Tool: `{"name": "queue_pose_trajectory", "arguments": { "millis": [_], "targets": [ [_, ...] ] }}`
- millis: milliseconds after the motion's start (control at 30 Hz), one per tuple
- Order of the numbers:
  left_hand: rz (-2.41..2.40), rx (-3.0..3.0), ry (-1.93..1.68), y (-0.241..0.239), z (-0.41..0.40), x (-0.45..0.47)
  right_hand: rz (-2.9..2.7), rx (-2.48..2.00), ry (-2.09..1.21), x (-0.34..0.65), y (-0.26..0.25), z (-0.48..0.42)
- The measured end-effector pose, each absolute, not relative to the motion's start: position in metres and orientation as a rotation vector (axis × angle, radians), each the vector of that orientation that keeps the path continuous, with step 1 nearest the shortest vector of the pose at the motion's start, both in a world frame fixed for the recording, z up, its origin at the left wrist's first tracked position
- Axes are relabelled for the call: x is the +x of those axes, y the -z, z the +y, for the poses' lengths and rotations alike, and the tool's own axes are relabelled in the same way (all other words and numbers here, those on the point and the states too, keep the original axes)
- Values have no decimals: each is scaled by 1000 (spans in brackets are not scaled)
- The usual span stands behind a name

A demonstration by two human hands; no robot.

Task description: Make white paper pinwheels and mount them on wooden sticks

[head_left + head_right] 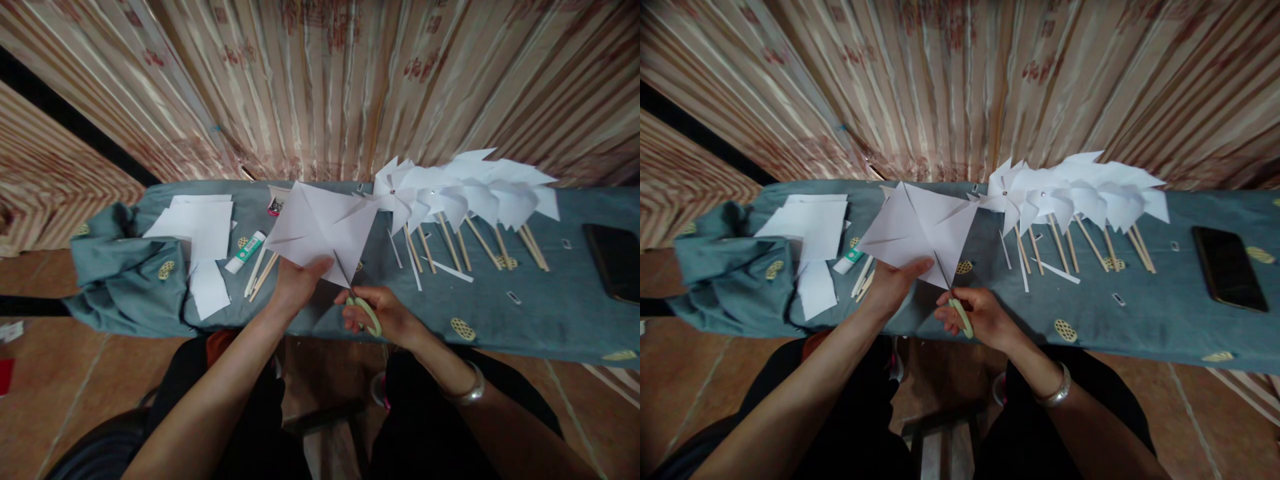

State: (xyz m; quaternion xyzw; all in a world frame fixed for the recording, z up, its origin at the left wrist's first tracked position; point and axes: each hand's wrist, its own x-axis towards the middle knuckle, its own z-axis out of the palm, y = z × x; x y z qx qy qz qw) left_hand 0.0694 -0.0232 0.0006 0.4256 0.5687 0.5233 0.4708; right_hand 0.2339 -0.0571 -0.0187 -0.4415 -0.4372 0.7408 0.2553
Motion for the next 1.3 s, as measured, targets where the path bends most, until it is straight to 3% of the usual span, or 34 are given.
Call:
{"name": "queue_pose_trajectory", "arguments": {
  "millis": [1300],
  "targets": [
    [1426,1055,-1184,-4,-29,70,-1213,-1297,-1936,232,13,-55]
  ]
}}
